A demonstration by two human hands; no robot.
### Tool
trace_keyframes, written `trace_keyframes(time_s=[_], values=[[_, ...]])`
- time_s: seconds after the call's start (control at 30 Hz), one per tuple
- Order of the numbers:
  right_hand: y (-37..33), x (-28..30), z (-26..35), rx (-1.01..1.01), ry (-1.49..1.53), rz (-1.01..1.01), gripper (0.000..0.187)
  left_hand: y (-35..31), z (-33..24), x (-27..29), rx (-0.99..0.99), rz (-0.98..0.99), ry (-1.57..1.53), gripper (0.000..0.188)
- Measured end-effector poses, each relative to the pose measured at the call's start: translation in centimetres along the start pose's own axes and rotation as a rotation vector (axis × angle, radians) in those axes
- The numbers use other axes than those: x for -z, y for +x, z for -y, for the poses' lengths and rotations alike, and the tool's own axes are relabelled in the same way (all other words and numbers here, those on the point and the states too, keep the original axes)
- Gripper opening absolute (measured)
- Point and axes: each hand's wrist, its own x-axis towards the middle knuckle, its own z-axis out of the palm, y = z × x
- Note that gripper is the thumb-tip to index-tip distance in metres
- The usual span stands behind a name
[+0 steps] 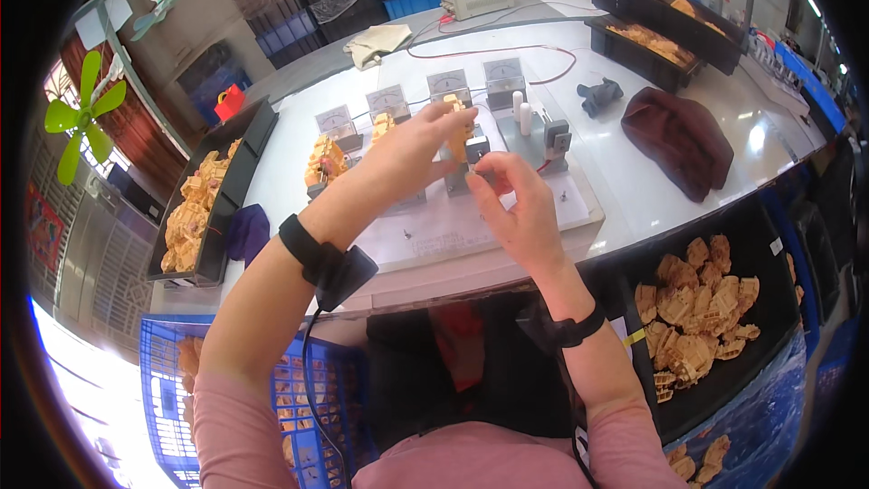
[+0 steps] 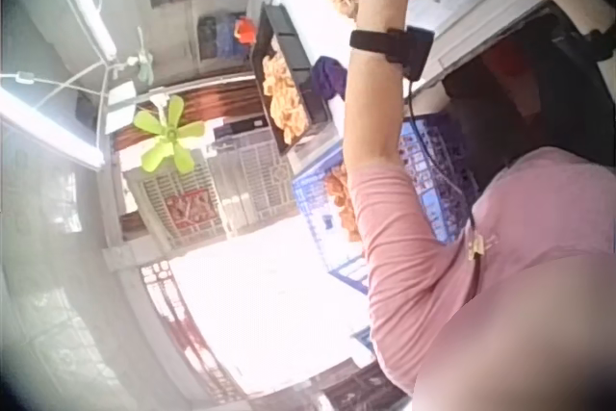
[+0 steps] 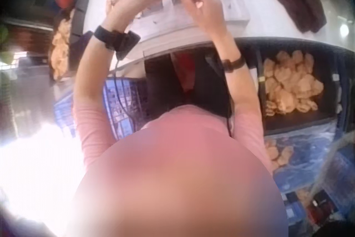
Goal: Placing yellow plastic toy components onto a testing jig and monitoring analog meters.
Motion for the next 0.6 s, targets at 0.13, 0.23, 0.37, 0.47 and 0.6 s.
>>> trace_keyframes(time_s=[0.13,0.23,0.37,0.47,0.6], values=[[0.1,-0.1,0.0,0.01,-0.019,-0.006,0.019,-0.3,-0.6,-0.1,0.011,0.018,0.138,0.071],[0.1,-0.4,-0.2,0.067,-0.095,-0.055,0.02,-1.2,-1.3,1.1,0.076,0.076,0.065,0.08],[0.0,-0.2,-0.2,0.162,-0.168,-0.155,0.024,-5.3,-2.4,2.6,0.057,-0.155,-0.06,0.075],[0.0,-0.1,1.9,0.268,-0.183,-0.118,0.021,-7.4,-1.3,3.2,0.034,-0.228,-0.118,0.071],[-2.4,-1.3,10.5,0.363,0.106,0.433,0.024,-9.6,0.9,3.3,-0.003,-0.406,-0.092,0.058]])
